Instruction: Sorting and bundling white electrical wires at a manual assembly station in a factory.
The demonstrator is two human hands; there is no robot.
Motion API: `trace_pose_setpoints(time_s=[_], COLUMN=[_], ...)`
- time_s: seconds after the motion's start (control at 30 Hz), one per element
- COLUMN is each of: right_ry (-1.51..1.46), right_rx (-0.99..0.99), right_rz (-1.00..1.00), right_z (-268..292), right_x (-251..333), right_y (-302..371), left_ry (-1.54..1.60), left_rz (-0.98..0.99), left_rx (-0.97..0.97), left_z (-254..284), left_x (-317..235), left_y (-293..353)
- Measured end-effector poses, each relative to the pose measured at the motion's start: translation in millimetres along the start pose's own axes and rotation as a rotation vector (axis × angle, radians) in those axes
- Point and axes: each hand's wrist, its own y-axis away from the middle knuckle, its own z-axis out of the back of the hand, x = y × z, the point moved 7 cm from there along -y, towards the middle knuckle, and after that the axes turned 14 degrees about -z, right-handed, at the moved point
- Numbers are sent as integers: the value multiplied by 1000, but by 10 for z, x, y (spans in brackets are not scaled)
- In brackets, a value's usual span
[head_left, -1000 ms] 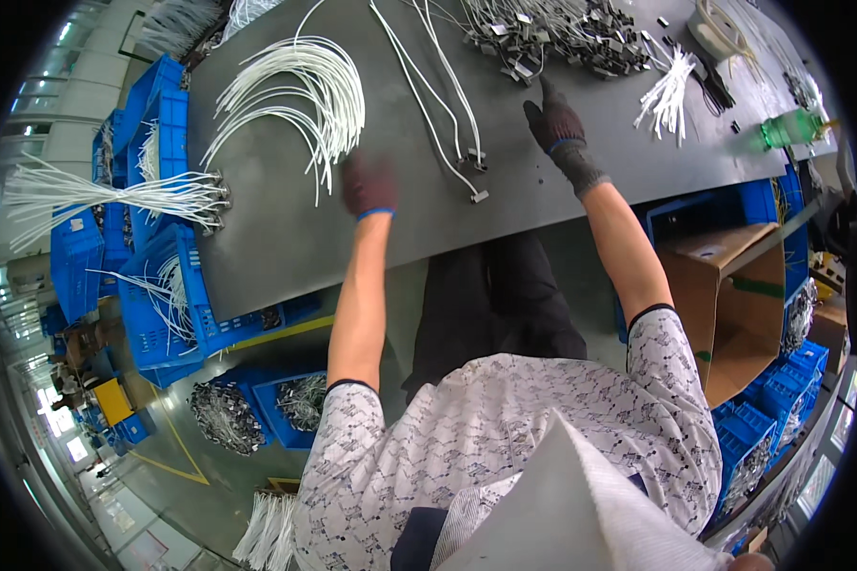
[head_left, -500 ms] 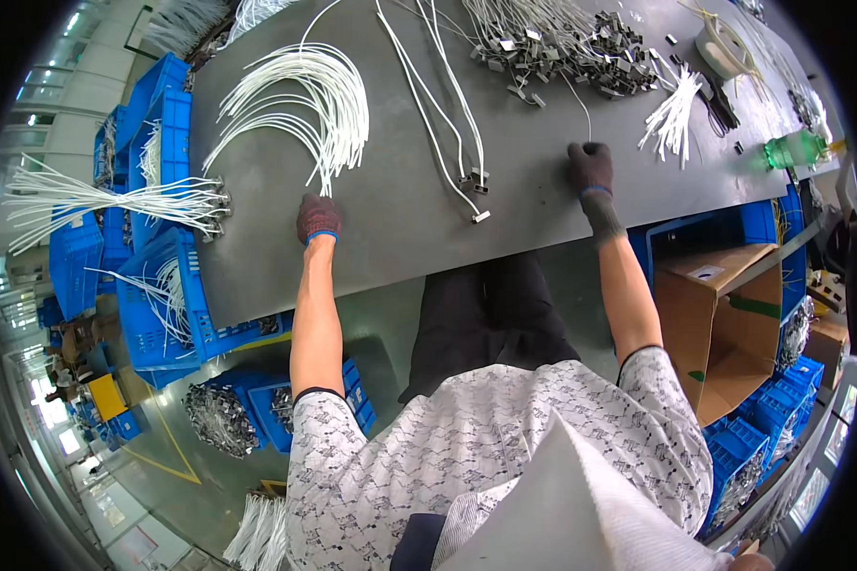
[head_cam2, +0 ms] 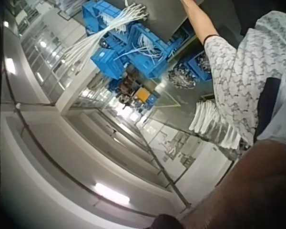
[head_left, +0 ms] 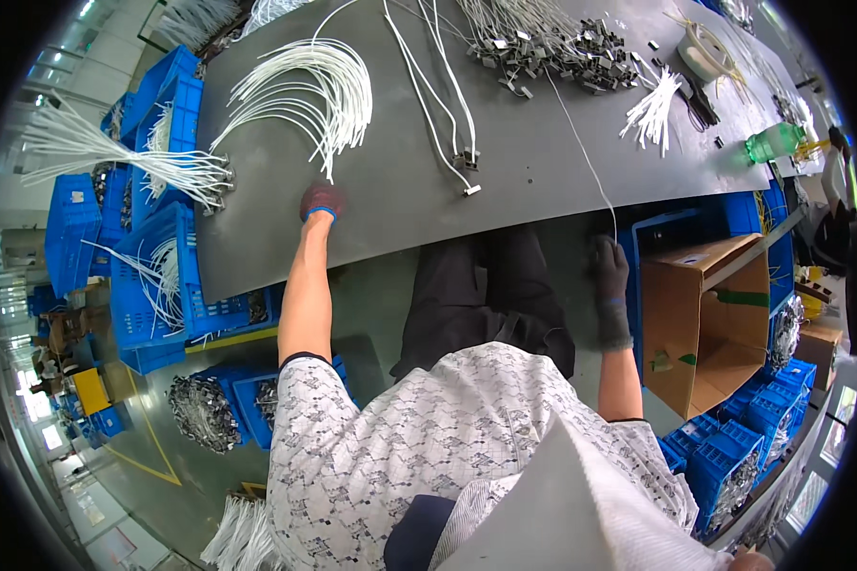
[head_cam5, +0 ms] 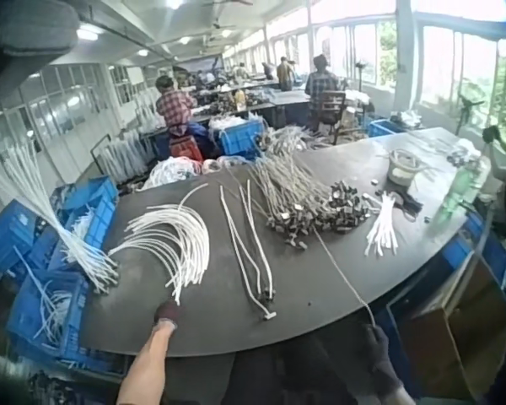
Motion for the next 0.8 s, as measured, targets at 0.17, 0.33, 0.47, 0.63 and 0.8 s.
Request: trace_pose_setpoints(time_s=[0.17, 0.33, 0.47, 0.63, 0.8], right_ry=[1211, 1176, 981, 1154, 1246], right_rx=[-134, 51, -5, 8, 27], right_rz=[40, 86, 98, 133, -66], right_z=[890, 1211, 614, 207, 696], right_x=[-1695, -2667, -1835, -1032, -1539], right_y=[601, 962, 911, 775, 688], left_ry=[1358, 2109, 2152, 2333, 2029], left_rz=[329, 83, -99, -20, -175], left_rx=[78, 254, 400, 48, -509], left_z=[-159, -59, 373, 566, 1286], left_x=[-658, -1974, -3454, -4371, -4078], left_y=[470, 776, 843, 461, 191])
